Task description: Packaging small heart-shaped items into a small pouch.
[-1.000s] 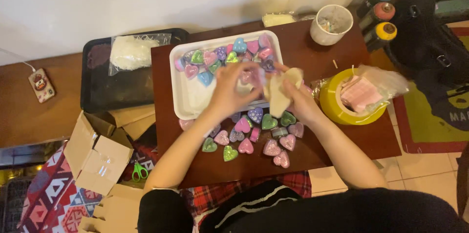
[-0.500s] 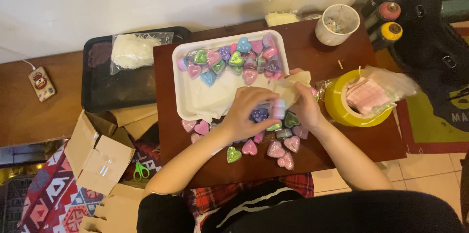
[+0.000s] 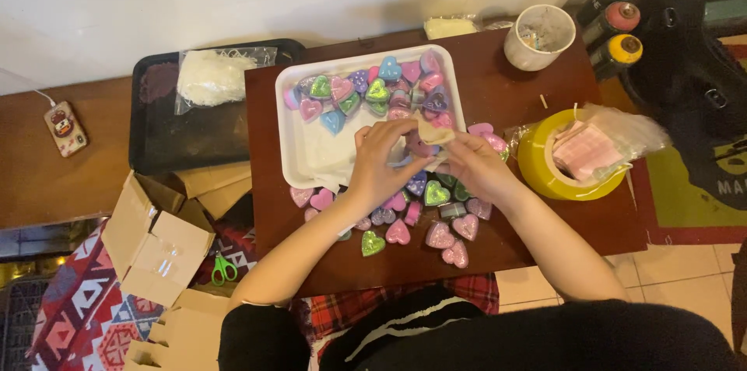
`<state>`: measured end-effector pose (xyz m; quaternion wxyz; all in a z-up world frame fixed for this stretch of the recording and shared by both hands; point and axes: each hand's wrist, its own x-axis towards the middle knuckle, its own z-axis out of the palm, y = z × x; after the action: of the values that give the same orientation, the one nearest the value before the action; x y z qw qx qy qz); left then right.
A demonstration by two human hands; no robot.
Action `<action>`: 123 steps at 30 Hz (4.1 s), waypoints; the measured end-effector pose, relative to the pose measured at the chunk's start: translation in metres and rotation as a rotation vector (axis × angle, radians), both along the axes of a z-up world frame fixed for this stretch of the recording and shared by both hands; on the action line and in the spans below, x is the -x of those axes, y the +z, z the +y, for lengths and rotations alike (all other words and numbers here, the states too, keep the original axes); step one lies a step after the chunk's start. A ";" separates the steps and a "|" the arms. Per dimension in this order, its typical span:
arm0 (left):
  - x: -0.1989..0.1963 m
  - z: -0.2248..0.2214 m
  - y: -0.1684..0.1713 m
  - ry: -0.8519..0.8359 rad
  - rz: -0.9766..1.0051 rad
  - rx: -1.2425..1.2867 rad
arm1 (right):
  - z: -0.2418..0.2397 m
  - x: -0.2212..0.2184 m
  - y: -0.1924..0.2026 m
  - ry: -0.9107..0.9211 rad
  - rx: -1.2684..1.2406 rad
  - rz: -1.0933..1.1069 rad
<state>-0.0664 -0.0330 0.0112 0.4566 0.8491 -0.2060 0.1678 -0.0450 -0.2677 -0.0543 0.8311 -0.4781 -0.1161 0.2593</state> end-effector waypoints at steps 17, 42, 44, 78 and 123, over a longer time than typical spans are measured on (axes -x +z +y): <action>-0.003 0.006 -0.003 -0.193 -0.108 0.000 | 0.012 0.004 0.033 -0.025 0.208 -0.139; 0.002 0.003 0.025 -0.204 -0.019 0.085 | -0.020 -0.002 0.028 -0.258 0.485 -0.430; -0.010 -0.004 0.034 -0.194 0.047 0.051 | -0.022 -0.010 0.043 -0.479 0.344 -0.370; -0.096 -0.003 -0.009 -0.044 -0.192 -0.545 | -0.017 -0.021 0.023 -0.710 0.342 -0.563; 0.001 -0.005 0.002 0.002 -0.064 0.102 | 0.030 0.016 0.048 -0.009 -0.143 0.026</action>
<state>-0.0675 -0.0376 0.0134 0.4921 0.8193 -0.2107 0.2054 -0.0614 -0.2375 -0.0060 0.8658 -0.4145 -0.1212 0.2530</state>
